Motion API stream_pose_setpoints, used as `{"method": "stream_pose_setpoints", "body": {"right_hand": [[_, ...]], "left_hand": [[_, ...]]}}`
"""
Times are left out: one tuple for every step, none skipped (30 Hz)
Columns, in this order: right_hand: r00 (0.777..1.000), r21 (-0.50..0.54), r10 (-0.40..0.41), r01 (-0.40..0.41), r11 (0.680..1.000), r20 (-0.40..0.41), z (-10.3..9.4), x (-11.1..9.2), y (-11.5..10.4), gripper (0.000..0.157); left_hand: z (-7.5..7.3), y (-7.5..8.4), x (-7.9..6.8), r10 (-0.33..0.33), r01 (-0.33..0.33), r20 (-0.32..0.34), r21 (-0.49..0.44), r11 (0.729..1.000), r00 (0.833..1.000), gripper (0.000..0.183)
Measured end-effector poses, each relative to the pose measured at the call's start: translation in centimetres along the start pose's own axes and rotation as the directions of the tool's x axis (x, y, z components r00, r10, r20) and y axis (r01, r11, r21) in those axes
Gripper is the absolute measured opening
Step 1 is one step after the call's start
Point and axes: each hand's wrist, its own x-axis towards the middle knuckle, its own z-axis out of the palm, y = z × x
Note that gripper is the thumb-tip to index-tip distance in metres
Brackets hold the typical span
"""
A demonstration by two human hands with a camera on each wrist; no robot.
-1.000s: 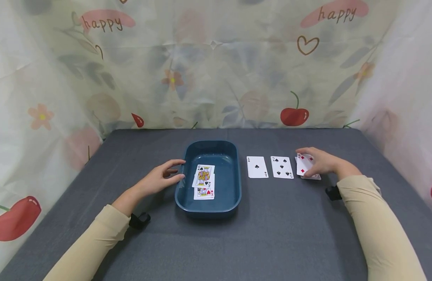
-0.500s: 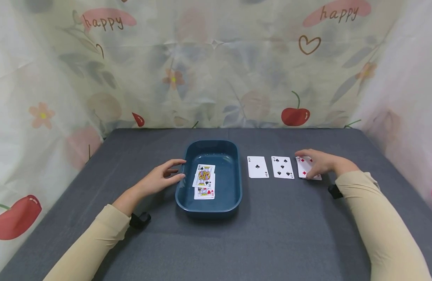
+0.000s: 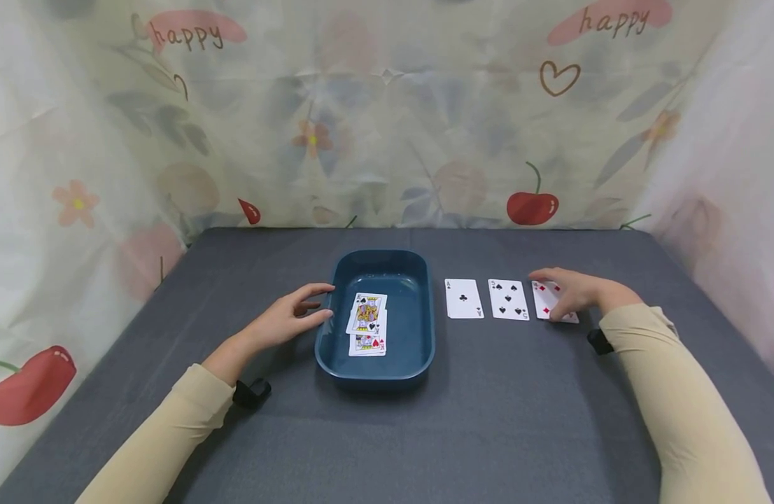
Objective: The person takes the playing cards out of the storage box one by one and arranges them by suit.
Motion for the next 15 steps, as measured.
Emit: {"method": "stream_pose_setpoints", "body": {"right_hand": [[1.0, -0.003, -0.001, 0.001, 1.0, -0.002, 0.01, 0.01, 0.0, 0.08], [1.0, -0.007, -0.002, 0.002, 1.0, -0.003, 0.01, 0.01, 0.02, 0.08], [1.0, -0.009, -0.006, 0.006, 1.0, -0.006, 0.0, 0.01, 0.01, 0.08], [1.0, -0.016, -0.009, 0.008, 1.0, -0.01, -0.01, 0.0, 0.03, 0.079], [1.0, -0.019, -0.011, 0.011, 1.0, -0.013, -0.03, 0.0, 0.06, 0.079], [1.0, -0.026, -0.016, 0.015, 1.0, -0.016, -0.05, -0.01, 0.11, 0.079], [1.0, -0.031, -0.019, 0.019, 0.999, -0.019, -0.05, 0.0, 0.15, 0.079], [1.0, -0.033, -0.022, 0.021, 0.999, -0.021, -0.05, 0.02, 0.21, 0.079], [0.999, -0.039, -0.027, 0.026, 0.999, -0.023, -0.05, 0.02, 0.26, 0.079], [0.999, -0.043, -0.024, 0.023, 0.999, -0.024, -0.02, 0.03, 0.31, 0.079], [0.999, -0.045, -0.023, 0.022, 0.999, -0.023, 0.01, 0.04, 0.34, 0.079], [0.999, -0.049, -0.023, 0.022, 0.999, -0.023, 0.05, 0.07, 0.4, 0.079], [1.0, -0.049, -0.018, 0.017, 0.999, -0.022, 0.11, 0.1, 0.44, 0.079], [1.0, -0.05, -0.018, 0.017, 0.999, -0.019, 0.15, 0.14, 0.51, 0.08], [1.0, -0.05, -0.015, 0.014, 0.999, -0.019, 0.19, 0.15, 0.54, 0.08]], "left_hand": [[0.01, 0.01, 0.02, -0.001, 0.001, 0.0, 0.0, 1.0, 1.0, 0.055], [0.01, 0.03, 0.02, -0.002, 0.002, 0.001, 0.0, 1.0, 1.0, 0.055], [0.01, 0.03, 0.03, -0.003, 0.003, 0.001, 0.0, 1.0, 1.0, 0.055], [0.02, 0.03, 0.03, -0.003, 0.003, 0.001, 0.0, 1.0, 1.0, 0.055], [0.02, 0.04, 0.04, -0.004, 0.004, 0.001, 0.0, 1.0, 1.0, 0.054], [0.03, 0.03, 0.05, -0.003, 0.003, 0.0, 0.001, 1.0, 1.0, 0.054], [0.03, 0.02, 0.05, -0.003, 0.003, -0.001, 0.001, 1.0, 1.0, 0.054], [0.04, 0.01, 0.06, -0.003, 0.003, -0.001, 0.003, 1.0, 1.0, 0.054], [0.04, 0.0, 0.07, -0.002, 0.002, -0.002, 0.004, 1.0, 1.0, 0.054], [0.05, -0.01, 0.08, -0.002, 0.002, -0.003, 0.005, 1.0, 1.0, 0.054], [0.06, -0.02, 0.09, -0.001, 0.001, -0.003, 0.005, 1.0, 1.0, 0.054], [0.07, -0.03, 0.09, -0.002, 0.002, -0.003, 0.004, 1.0, 1.0, 0.054], [0.08, -0.05, 0.1, -0.002, 0.002, -0.004, 0.003, 1.0, 1.0, 0.054], [0.08, -0.06, 0.11, -0.001, 0.001, -0.003, 0.003, 1.0, 1.0, 0.054], [0.1, -0.08, 0.12, -0.001, 0.001, -0.003, 0.004, 1.0, 1.0, 0.055]]}}
